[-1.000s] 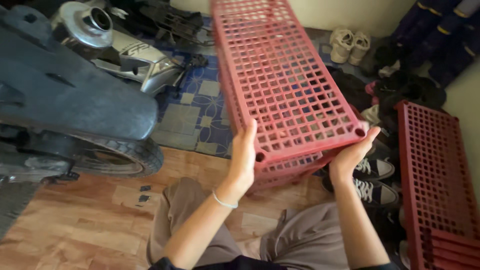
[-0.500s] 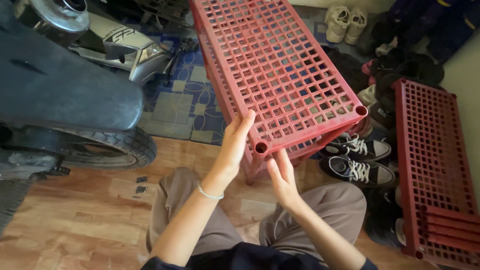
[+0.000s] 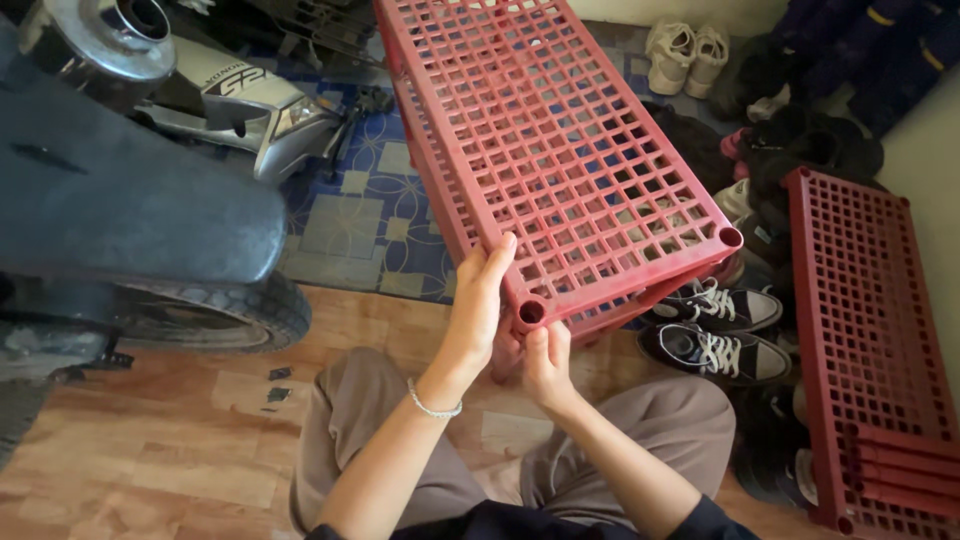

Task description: The person disassembles a red plastic stool by removing the top shelf and detaching the legs one by one. They place the removed parts on the floor next to them.

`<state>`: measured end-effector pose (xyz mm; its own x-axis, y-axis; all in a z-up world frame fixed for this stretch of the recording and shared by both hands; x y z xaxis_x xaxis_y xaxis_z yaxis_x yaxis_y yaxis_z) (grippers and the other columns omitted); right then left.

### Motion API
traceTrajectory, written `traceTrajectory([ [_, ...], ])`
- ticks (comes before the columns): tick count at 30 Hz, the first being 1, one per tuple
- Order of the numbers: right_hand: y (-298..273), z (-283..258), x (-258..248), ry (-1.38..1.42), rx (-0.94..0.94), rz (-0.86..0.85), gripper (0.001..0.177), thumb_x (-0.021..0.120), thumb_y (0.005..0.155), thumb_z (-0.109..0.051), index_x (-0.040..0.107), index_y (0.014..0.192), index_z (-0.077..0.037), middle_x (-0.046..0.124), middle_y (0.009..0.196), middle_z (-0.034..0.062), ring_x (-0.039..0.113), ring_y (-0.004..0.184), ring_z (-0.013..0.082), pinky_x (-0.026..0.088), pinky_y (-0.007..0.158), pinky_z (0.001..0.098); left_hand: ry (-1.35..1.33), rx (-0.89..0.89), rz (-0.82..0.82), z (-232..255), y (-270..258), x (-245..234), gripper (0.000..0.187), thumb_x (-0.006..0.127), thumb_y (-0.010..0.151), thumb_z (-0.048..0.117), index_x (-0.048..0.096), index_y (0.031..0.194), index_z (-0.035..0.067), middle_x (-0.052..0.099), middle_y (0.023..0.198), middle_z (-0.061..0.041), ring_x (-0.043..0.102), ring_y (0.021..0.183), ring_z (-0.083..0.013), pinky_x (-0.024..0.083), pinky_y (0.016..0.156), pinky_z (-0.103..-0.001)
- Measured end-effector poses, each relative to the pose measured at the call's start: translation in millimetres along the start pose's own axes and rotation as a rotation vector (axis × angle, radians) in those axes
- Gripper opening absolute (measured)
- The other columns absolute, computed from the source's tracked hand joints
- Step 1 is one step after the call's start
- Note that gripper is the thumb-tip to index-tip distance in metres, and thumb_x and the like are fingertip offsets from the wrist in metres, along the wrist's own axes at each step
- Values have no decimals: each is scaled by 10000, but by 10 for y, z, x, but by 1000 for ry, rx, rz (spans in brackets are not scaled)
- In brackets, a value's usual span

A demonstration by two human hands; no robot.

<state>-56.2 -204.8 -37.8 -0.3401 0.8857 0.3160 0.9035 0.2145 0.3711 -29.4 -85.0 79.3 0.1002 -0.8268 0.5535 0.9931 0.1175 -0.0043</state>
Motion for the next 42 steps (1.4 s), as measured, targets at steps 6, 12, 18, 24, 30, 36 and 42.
traceTrajectory([
  [6,-6,-18,-62,-219,-60,-43,481,442,1117,-421,633,1193,14,672,1074,55,619,986,150,509,880,304,40,8,-12,98,-28,33,426,583,1002,289,595,1332,19,659,1262,-51,605,1152,-117,474,1002,-285],
  [12,26,-126,-227,-301,87,-72,481,511,1083,-386,601,1279,43,644,1224,109,583,1138,198,467,1011,358,24,-85,3,119,-50,40,405,577,996,303,604,1294,30,665,1184,-48,623,1078,-137,503,919,-325],
  [18,-21,42,-121,-118,-53,-33,482,484,1131,-440,640,1159,15,639,1037,35,580,931,116,473,811,282,-10,-20,19,57,-41,61,389,601,1022,283,611,1264,-22,664,1163,-66,611,1037,-119,503,907,-292],
  [24,10,9,-27,86,51,-128,540,556,1155,-441,666,906,25,647,838,32,573,760,105,448,720,287,15,-48,74,47,8,33,413,597,1028,284,605,1315,-11,660,1150,-91,586,979,-159,465,832,-341],
  [30,89,-784,-332,-554,26,34,360,551,1032,-310,668,1112,21,689,979,39,608,913,141,506,817,326,-11,-68,-48,72,-111,-6,496,543,1039,351,559,1378,-11,618,1321,-85,589,1198,-141,474,1045,-331],
  [36,339,-1672,-1112,-638,-536,487,251,560,1201,-242,492,1284,-15,541,1284,51,554,1111,149,495,1024,296,592,445,187,419,-586,98,481,577,1050,184,438,1464,-18,512,1474,-139,470,1382,-204,345,1169,-352],
  [42,856,-1394,-1732,43,198,212,560,408,1109,-392,509,1431,54,606,1401,132,609,1255,197,479,1083,380,751,691,-180,248,-1256,600,241,683,975,26,611,1194,94,661,1161,-76,640,1078,-200,509,985,-356],
])
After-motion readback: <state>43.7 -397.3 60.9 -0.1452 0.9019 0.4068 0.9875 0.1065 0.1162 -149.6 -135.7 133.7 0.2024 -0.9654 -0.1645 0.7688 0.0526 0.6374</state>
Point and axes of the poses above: each hand's wrist, its own y-axis towards the middle knuckle, its own x-axis out of the palm, z = x × y, the point moved 3 cm from there along y, towards the middle knuckle
